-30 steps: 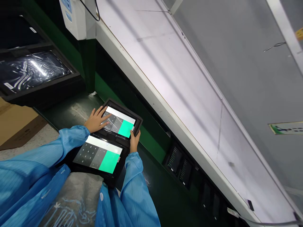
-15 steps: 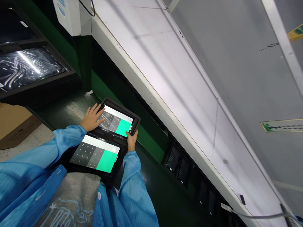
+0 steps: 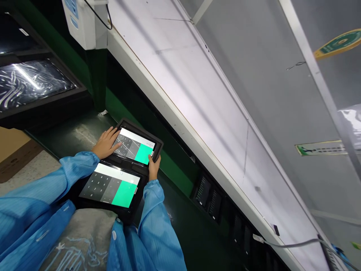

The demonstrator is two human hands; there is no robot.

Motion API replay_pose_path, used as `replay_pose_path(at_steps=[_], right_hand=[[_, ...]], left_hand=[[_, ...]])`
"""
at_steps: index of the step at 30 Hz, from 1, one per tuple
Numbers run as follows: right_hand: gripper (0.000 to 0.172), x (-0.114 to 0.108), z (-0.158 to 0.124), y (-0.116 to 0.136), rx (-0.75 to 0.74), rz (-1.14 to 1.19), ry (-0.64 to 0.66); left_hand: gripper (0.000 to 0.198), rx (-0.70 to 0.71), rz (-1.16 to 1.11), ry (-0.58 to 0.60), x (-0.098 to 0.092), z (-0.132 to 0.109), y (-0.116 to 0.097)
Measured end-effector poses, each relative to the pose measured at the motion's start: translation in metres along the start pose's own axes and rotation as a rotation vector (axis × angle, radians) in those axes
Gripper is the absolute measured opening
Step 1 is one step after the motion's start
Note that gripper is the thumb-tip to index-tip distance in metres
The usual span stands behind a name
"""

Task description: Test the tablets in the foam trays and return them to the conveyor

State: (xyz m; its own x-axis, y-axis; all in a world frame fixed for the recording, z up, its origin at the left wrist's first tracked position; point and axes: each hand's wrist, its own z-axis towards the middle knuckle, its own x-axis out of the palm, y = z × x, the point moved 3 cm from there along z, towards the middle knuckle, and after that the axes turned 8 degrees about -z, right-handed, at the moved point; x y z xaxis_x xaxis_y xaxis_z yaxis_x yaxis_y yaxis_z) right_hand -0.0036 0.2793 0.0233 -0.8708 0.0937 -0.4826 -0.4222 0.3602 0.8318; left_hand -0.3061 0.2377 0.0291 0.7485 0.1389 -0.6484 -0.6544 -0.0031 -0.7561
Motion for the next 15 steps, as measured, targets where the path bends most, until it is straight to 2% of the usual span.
replay_pose_path(at_steps=[5,8,11,15], right_hand=[[0.076,0.001,0.002,0.001,0.049,0.026,-0.031],[0.079,-0.008,-0.02,-0.006,0.052,0.094,-0.008],[0.083,-0.02,-0.07,-0.024,0.038,0.142,0.033],[0.077,-0.028,-0.149,-0.058,0.042,0.155,0.097]], left_hand=[[0.074,0.009,-0.016,-0.007,-0.004,0.006,0.001],[0.073,-0.021,-0.059,-0.04,-0.011,-0.001,0.003],[0.075,-0.094,-0.134,-0.013,-0.019,-0.038,0.005],[0.07,-0.096,-0.165,0.048,-0.026,-0.121,0.009]])
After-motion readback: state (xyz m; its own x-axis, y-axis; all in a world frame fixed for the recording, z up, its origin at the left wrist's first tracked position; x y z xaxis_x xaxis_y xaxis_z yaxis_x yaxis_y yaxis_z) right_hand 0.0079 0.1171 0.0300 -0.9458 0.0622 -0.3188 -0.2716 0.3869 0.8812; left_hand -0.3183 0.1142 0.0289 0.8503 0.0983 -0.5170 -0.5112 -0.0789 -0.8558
